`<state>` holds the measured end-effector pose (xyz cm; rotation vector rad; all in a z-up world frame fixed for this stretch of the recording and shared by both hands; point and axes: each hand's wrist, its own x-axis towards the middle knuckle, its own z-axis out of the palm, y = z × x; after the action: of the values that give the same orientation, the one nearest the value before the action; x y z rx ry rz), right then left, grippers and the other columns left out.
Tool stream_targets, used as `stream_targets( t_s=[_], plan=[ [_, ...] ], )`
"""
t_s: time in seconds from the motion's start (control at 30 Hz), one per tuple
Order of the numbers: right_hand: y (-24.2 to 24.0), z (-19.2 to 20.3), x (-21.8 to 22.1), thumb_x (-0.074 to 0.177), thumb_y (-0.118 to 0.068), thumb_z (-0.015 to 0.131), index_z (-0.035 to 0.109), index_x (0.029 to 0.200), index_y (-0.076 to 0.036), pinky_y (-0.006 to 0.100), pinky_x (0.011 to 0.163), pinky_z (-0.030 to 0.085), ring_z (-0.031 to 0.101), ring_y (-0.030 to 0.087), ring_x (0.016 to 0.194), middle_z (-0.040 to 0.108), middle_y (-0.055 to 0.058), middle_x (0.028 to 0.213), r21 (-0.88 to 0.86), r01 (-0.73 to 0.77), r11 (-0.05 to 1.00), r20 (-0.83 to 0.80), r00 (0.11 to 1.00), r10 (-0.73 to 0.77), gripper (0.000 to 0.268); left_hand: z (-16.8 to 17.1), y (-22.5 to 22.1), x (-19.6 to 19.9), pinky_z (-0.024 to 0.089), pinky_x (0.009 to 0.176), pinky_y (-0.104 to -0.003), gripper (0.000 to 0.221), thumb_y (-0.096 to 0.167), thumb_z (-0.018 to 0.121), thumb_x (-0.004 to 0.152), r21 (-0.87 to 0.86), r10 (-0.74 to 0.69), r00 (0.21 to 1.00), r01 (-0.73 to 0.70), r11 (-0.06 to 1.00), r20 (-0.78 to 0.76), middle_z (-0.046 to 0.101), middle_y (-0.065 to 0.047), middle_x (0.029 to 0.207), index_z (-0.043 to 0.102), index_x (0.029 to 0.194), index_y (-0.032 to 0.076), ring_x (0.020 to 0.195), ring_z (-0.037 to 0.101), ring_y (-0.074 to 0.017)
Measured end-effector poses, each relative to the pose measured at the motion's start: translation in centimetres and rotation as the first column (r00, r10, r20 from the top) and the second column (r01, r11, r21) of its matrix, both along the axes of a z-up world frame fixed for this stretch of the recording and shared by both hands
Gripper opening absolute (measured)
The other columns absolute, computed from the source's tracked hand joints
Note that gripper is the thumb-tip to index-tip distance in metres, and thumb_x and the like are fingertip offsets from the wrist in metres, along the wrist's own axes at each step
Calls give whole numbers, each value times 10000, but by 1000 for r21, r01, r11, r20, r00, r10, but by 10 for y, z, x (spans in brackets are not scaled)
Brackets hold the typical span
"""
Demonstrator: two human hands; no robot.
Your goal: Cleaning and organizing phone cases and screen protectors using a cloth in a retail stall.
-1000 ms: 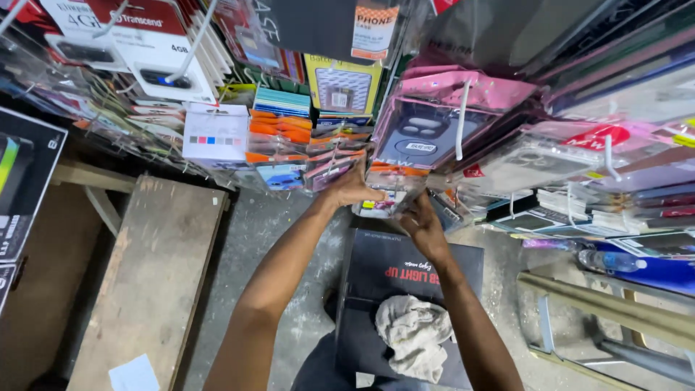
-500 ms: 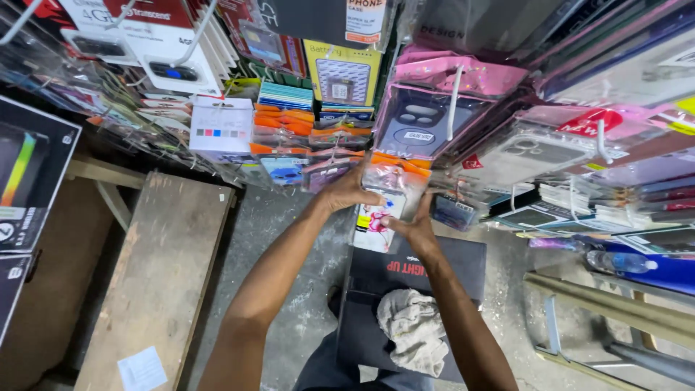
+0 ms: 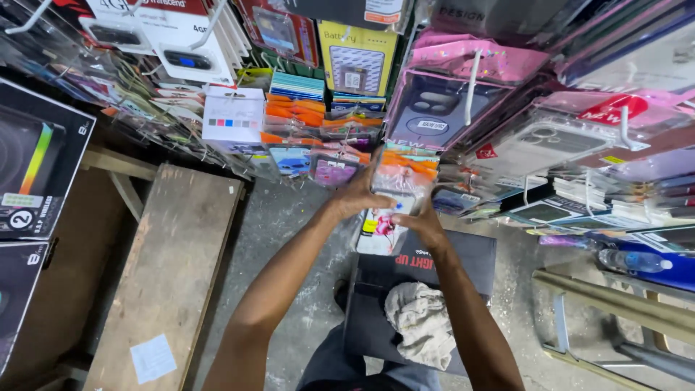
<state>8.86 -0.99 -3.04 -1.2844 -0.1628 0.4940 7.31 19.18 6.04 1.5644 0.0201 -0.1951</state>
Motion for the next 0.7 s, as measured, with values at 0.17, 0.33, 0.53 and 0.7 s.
stream_targets(
  t_s=[0.17,0.33,0.53,0.7],
  plan=[
    [-13,50,-24,689,-162,946,648,1285,13,517,955,524,701,308,1084,718,208,1188,-169,-115,979,-160,983,87,689,3,-10,-25,69,1255,-437,1281,212,948,661,-108,25,997,-18,994,66,157,-260,1656,146,1656,118,1543,114,-276],
    [-18,30,-51,730,-72,876,642,1255,25,487,932,547,688,276,1042,718,175,1133,-38,-10,999,-195,981,2,584,-3,-19,-46,84,1262,-436,1260,204,936,675,-214,85,996,-79,974,20,192,-234,1649,143,1653,148,1532,116,-285],
    [-5,65,-83,766,-171,869,505,1392,46,548,1059,430,574,307,1219,618,213,1290,-68,66,995,-207,975,-79,756,7,-26,-62,31,1270,-444,1284,139,894,701,-284,136,990,-138,949,-27,69,-265,1681,44,1663,165,1558,20,-347],
    [-3,100,-101,777,-239,865,382,1460,66,615,1149,305,462,412,1372,515,291,1405,-104,96,990,-215,970,-117,891,24,-40,-79,62,1282,-404,1229,119,862,716,-354,195,974,-225,908,-119,120,-244,1664,64,1651,129,1556,98,-295]
  ],
)
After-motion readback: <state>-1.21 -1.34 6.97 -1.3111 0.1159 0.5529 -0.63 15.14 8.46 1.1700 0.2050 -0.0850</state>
